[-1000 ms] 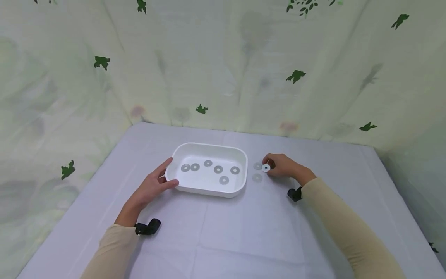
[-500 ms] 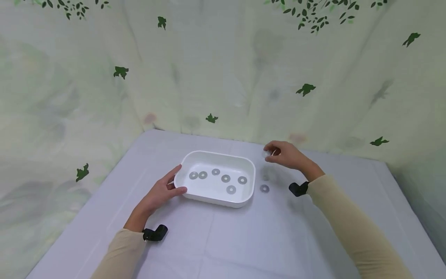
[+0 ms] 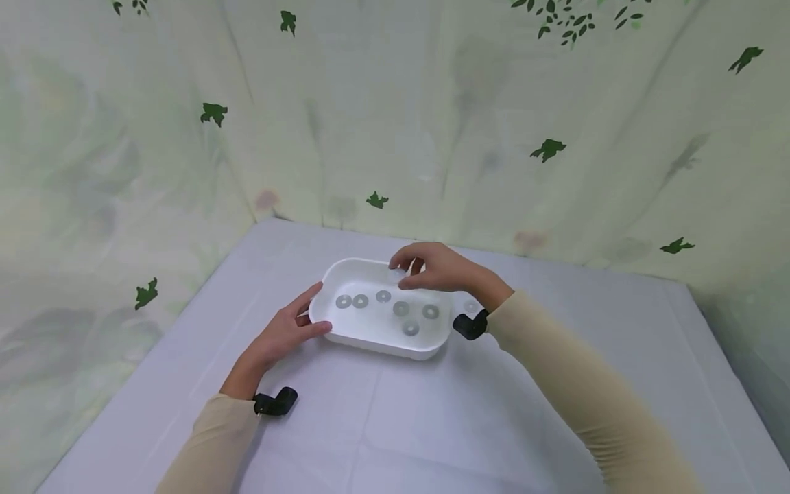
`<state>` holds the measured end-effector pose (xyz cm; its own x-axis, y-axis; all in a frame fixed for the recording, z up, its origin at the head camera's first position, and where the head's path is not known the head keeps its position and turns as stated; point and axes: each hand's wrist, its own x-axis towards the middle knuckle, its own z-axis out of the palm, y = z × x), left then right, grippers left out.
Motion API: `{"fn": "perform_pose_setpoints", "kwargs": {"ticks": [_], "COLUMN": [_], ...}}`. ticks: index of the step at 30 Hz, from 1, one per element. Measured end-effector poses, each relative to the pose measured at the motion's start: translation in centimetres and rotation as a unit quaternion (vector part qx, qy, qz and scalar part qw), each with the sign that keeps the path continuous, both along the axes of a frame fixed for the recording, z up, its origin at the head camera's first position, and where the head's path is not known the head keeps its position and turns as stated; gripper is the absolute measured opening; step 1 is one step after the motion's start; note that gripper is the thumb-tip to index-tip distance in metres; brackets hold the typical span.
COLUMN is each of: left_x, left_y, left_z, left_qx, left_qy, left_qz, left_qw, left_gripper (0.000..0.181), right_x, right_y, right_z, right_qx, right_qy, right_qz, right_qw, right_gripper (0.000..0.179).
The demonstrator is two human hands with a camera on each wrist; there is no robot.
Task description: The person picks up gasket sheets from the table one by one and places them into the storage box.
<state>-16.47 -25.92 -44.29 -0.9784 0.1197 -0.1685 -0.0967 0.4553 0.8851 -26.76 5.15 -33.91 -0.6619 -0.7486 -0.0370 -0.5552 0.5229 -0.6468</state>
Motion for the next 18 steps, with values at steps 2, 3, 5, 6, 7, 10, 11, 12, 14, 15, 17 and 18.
{"fn": "perform_pose_setpoints", "kwargs": {"ticks": [2,3,5,6,7,10,11,12,14,15,17,18], "left_x": [0.0,0.0,0.0,-0.1,-0.1,-0.2,-0.3,-0.3,-0.3,-0.3,-0.3,-0.2], "left_y": [0.0,0.0,0.0,0.0,0.0,0.0,0.1,0.1,0.1,0.1,0.1,0.1], "left_z": [0.0,0.0,0.1,0.1,0.1,0.1,0.1,0.1,0.1,0.1,0.1,0.0], "left_qx": [-0.003,-0.002,-0.006,-0.007,-0.008,-0.009,-0.009,-0.008,-0.005,-0.003,-0.002,-0.002], "left_qy": [0.0,-0.001,-0.002,-0.003,-0.003,-0.004,-0.004,-0.004,-0.003,-0.004,-0.005,-0.005], "left_qz": [-0.001,0.0,-0.001,-0.001,-0.002,-0.003,-0.004,-0.005,-0.003,-0.002,-0.002,-0.001], "left_qw": [1.0,1.0,1.0,1.0,1.0,0.9999,0.9999,0.9999,1.0,1.0,1.0,1.0], "left_gripper": [0.093,0.093,0.092,0.092,0.092,0.091,0.091,0.091,0.091,0.092,0.092,0.092], "right_x": [0.1,0.1,0.2,0.2,0.3,0.4,0.4,0.5,0.5,0.6,0.6,0.6], "right_y": [-0.8,-1.2,-1.9,-2.2,-2.5,-3.1,-3.3,-3.4,-3.6,-3.7,-3.9,-4.0], "right_z": [-0.3,-0.5,-0.9,-1.1,-1.2,-1.6,-1.7,-1.8,-2.0,-2.1,-2.3,-2.5], "right_qx": [0.006,0.008,0.012,0.014,0.016,0.024,0.026,0.026,0.024,0.022,0.019,0.019], "right_qy": [-0.001,-0.002,-0.005,-0.006,-0.008,-0.019,-0.02,-0.022,-0.025,-0.026,-0.032,-0.036], "right_qz": [0.011,0.017,0.025,0.029,0.032,0.033,0.033,0.034,0.036,0.037,0.035,0.033], "right_qw": [0.9999,0.9998,0.9996,0.9995,0.9993,0.999,0.9989,0.9988,0.9988,0.9988,0.9987,0.9986], "right_gripper": [0.035,0.034,0.033,0.033,0.033,0.033,0.034,0.035,0.035,0.035,0.035,0.034]}}
